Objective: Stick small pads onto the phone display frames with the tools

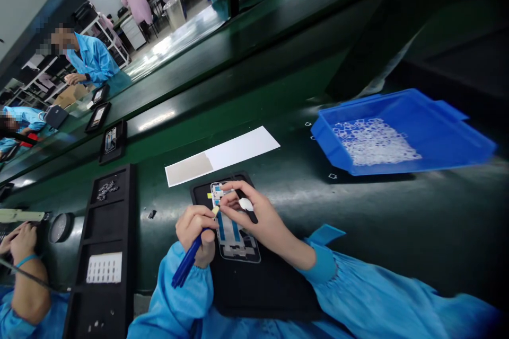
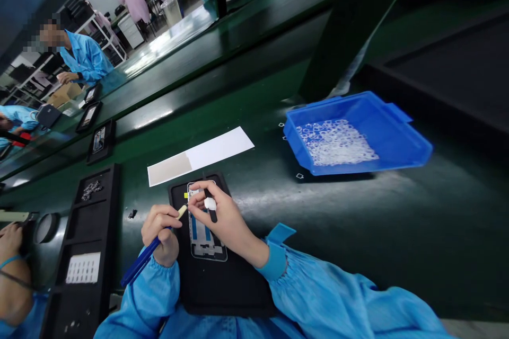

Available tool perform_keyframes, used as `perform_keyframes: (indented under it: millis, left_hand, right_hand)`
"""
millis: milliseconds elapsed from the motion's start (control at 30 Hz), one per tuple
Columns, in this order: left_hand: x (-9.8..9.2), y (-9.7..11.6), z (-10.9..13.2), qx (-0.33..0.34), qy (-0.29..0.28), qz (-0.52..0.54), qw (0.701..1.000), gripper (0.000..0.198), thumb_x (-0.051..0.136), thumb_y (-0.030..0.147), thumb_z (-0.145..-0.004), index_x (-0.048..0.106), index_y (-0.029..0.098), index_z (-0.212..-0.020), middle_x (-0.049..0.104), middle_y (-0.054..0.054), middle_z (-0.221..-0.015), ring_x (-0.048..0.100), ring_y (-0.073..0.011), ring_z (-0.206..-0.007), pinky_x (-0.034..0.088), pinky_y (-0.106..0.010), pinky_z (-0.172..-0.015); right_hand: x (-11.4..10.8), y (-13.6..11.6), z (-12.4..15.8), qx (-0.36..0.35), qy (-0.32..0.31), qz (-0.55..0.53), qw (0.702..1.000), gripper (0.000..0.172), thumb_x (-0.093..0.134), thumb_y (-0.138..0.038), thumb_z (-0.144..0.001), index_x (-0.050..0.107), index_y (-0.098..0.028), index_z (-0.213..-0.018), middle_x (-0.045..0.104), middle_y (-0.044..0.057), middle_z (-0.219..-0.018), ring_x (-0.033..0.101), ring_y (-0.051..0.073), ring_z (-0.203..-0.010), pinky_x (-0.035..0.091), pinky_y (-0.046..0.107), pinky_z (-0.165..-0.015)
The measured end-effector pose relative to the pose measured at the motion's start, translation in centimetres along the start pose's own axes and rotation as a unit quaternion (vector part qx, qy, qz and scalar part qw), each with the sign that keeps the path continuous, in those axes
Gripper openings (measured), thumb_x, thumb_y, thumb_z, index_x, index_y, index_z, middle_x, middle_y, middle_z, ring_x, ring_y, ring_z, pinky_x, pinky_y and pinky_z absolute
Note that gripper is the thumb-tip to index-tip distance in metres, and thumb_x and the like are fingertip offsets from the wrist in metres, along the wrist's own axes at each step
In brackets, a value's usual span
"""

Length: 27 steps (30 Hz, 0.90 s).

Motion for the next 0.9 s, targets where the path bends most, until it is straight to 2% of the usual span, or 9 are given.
perform_keyframes:
  millis: [67,133,233,367,467,533,600,800,900]
  left_hand:
    - [0.0,-0.3,0.1,-0.004,-0.002,0.007,1.000,0.052,0.038,0.048,-0.103,0.062,0.016,-0.070,0.061,-0.004,-0.077,0.059,-0.0139,-0.068,0.045,-0.025,-0.062]
    - [-0.4,-0.8,0.2,-0.022,0.030,0.017,0.999,0.050,0.040,0.043,-0.103,0.061,0.016,-0.067,0.061,-0.003,-0.074,0.058,-0.0133,-0.068,0.045,-0.025,-0.062]
    - [-0.7,-2.9,0.5,-0.127,0.086,0.062,0.986,0.052,0.040,0.036,-0.104,0.057,0.016,-0.060,0.059,-0.002,-0.069,0.057,-0.0130,-0.066,0.045,-0.024,-0.063]
    - [0.4,-5.7,1.1,-0.309,0.089,0.210,0.923,0.056,0.040,0.054,-0.101,0.049,0.015,-0.060,0.053,-0.001,-0.068,0.054,-0.0114,-0.056,0.048,-0.025,-0.059]
    - [1.3,-6.0,1.3,-0.383,0.048,0.296,0.874,0.050,0.053,0.059,-0.093,0.048,0.016,-0.070,0.055,-0.001,-0.076,0.057,-0.0117,-0.058,0.051,-0.025,-0.060]
    - [1.6,-5.6,1.4,-0.398,0.004,0.318,0.860,0.042,0.061,0.055,-0.090,0.051,0.016,-0.079,0.057,-0.003,-0.087,0.063,-0.0149,-0.069,0.054,-0.027,-0.068]
    - [1.4,-5.4,1.5,-0.399,-0.024,0.311,0.862,0.036,0.063,0.051,-0.090,0.052,0.016,-0.087,0.059,-0.005,-0.094,0.066,-0.0180,-0.080,0.056,-0.030,-0.075]
    - [-0.4,-6.4,1.7,-0.404,0.045,0.244,0.880,0.041,0.069,0.052,-0.085,0.049,0.017,-0.093,0.065,-0.004,-0.089,0.068,-0.0157,-0.073,0.058,-0.027,-0.071]
    - [0.1,-6.5,1.7,-0.413,0.034,0.250,0.875,0.045,0.072,0.054,-0.082,0.047,0.017,-0.091,0.066,-0.004,-0.085,0.068,-0.0161,-0.069,0.059,-0.027,-0.067]
  right_hand:
    - [0.0,0.0,0.0,0.003,-0.001,0.007,1.000,0.026,0.060,-0.029,-0.089,0.052,-0.020,-0.111,0.064,0.002,-0.083,0.063,0.020,-0.076,0.054,0.030,-0.071]
    - [0.0,0.0,0.0,0.003,-0.008,0.006,1.000,0.029,0.061,-0.029,-0.088,0.052,-0.019,-0.114,0.064,0.003,-0.088,0.064,0.020,-0.079,0.055,0.031,-0.074]
    - [0.3,-0.1,0.1,-0.001,-0.021,0.004,1.000,0.036,0.062,-0.028,-0.087,0.051,-0.020,-0.120,0.064,0.007,-0.102,0.065,0.022,-0.091,0.056,0.034,-0.082]
    - [0.2,-0.4,0.3,-0.005,-0.019,0.026,0.999,0.031,0.062,-0.028,-0.088,0.053,-0.020,-0.117,0.066,0.007,-0.100,0.065,0.024,-0.092,0.055,0.040,-0.087]
    - [0.1,-0.4,0.2,0.006,-0.026,-0.001,1.000,0.030,0.063,-0.030,-0.088,0.053,-0.020,-0.115,0.066,0.006,-0.096,0.066,0.024,-0.089,0.056,0.039,-0.085]
    - [0.0,-0.2,0.0,0.027,-0.036,-0.019,0.999,0.031,0.064,-0.032,-0.088,0.053,-0.020,-0.115,0.066,0.005,-0.094,0.067,0.024,-0.087,0.057,0.038,-0.083]
    - [0.0,0.0,-0.2,0.047,-0.051,-0.025,0.997,0.032,0.064,-0.034,-0.089,0.053,-0.020,-0.115,0.066,0.005,-0.094,0.067,0.023,-0.087,0.057,0.036,-0.081]
    - [-0.5,-0.9,-0.6,0.002,-0.053,-0.014,0.999,0.034,0.063,-0.032,-0.091,0.050,-0.019,-0.119,0.065,0.008,-0.105,0.065,0.023,-0.093,0.055,0.036,-0.086]
    - [-0.4,-1.3,-0.5,-0.023,-0.045,0.005,0.999,0.029,0.063,-0.029,-0.091,0.053,-0.020,-0.116,0.066,0.005,-0.098,0.064,0.022,-0.091,0.054,0.035,-0.083]
Point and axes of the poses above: each hand's wrist, its own z-axis away from the middle knuckle, its own x-axis out of the palm, y = z × x, the point moved 8 cm from there along -z, towards the middle knuckle
